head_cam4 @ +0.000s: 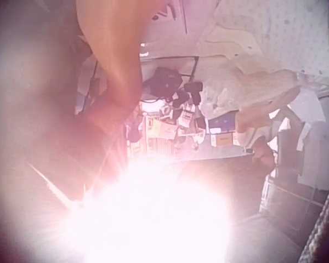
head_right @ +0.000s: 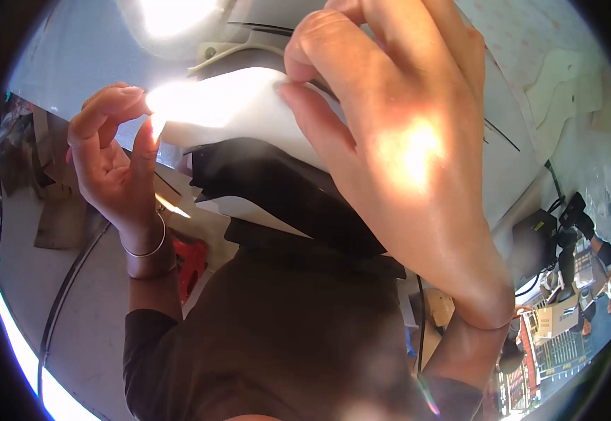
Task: Assembling white foam inserts into black plastic components at a factory workstation.
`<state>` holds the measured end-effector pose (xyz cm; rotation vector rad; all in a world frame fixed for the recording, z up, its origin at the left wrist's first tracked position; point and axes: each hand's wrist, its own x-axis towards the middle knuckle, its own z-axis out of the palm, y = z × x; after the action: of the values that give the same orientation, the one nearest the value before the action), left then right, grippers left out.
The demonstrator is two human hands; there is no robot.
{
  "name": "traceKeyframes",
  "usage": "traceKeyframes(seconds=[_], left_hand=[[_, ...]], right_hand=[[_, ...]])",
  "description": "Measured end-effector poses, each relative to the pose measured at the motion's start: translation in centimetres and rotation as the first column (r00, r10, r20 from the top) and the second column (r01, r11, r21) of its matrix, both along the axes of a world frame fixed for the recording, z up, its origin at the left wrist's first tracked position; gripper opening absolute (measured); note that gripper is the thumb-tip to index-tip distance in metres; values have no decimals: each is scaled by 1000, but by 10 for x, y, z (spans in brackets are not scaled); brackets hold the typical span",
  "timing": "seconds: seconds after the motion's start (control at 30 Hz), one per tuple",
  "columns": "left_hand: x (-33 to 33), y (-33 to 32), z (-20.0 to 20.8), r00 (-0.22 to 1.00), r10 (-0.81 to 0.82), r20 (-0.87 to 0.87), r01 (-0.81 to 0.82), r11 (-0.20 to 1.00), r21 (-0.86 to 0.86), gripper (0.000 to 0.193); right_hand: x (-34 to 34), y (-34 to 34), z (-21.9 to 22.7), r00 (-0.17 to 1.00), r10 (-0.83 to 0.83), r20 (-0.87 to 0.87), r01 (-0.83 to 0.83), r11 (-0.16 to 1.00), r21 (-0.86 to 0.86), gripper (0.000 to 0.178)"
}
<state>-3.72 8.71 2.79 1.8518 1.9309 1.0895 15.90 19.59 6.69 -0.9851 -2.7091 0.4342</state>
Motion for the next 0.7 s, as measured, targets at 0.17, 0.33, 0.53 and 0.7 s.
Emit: traceKeyframes(seconds=[0.17, 0.33, 0.53, 0.7], left_hand=[[-3, -4, -9, 993, 76, -93, -88, 988, -129, 35], [-7, -2, -17, 974, 215, -77, -227, 940, -254, 35], [-11, -1, -19, 1000, 20, 1, -19, 947, -320, 19], [-12, -4, -21, 999, 9, -52, -27, 937, -348, 17]], right_hand=[[9, 6, -14, 998, 5, -59, -5, 1000, -3, 24], [3, 0, -14, 992, -24, -124, 19, 999, -39, 22], [-5, 0, -27, 977, -76, -199, 72, 997, -28, 22], [0, 1, -25, 992, -21, -121, 16, 999, -40, 24]])
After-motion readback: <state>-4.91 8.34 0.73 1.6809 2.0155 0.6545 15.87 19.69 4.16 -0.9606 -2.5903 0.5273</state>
